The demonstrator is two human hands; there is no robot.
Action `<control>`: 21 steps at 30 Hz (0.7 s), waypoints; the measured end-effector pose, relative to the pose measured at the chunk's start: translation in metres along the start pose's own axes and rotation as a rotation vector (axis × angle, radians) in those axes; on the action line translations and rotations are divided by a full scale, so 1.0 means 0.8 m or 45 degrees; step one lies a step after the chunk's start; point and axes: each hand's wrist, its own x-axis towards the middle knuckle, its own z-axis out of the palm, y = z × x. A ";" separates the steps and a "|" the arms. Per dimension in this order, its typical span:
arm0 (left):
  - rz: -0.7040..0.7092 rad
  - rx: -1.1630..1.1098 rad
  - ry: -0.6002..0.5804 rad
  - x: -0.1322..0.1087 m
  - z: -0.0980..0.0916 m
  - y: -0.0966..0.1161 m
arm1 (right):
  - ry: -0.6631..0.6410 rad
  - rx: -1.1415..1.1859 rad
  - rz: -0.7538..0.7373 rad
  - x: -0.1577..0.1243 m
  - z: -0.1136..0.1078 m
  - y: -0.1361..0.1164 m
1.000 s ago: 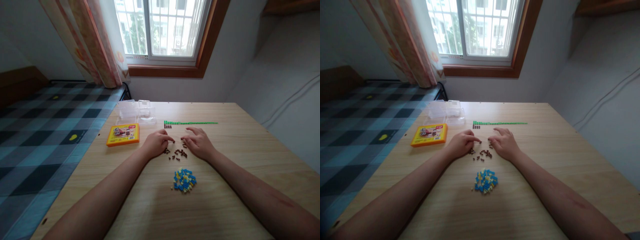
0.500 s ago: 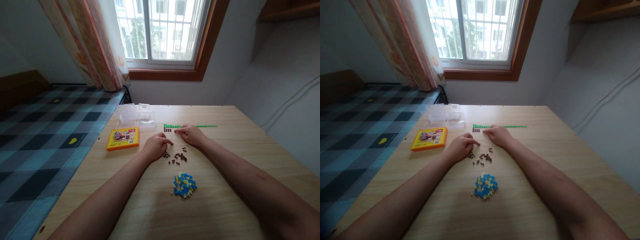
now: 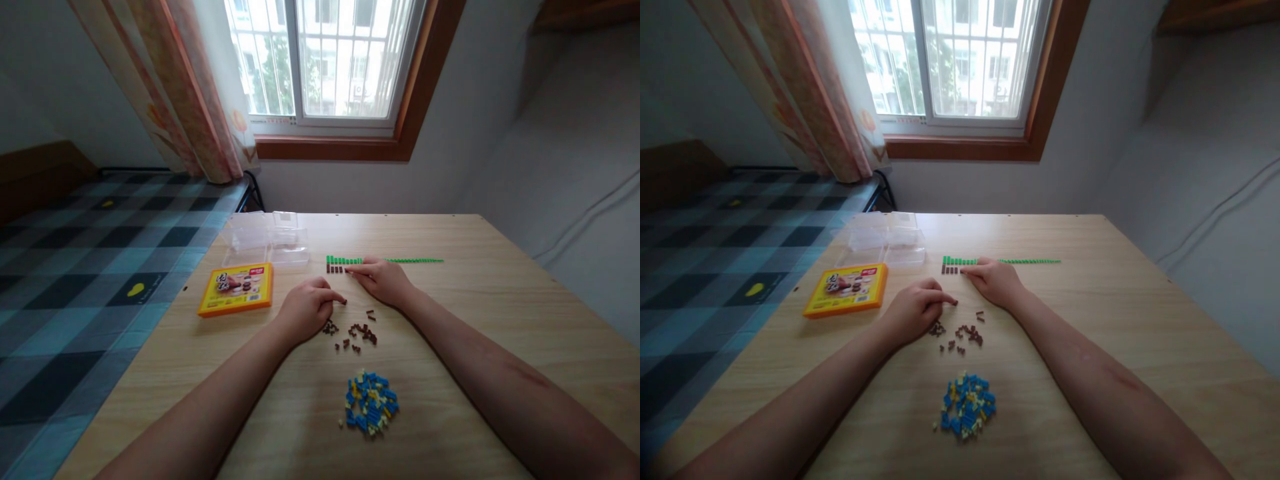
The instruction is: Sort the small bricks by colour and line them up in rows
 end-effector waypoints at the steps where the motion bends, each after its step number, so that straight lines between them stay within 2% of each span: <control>1: 0.001 0.002 -0.004 0.000 0.000 0.000 | -0.007 -0.003 0.002 0.000 -0.001 -0.002; 7: -0.007 -0.001 -0.024 -0.002 -0.001 0.001 | 0.007 -0.031 0.071 0.001 -0.002 -0.012; 16: 0.005 -0.004 -0.019 -0.002 0.001 -0.003 | 0.071 0.023 0.069 0.000 0.002 -0.012; 21: 0.023 -0.007 -0.020 -0.002 0.001 -0.003 | 0.055 -0.018 0.059 -0.001 0.002 -0.013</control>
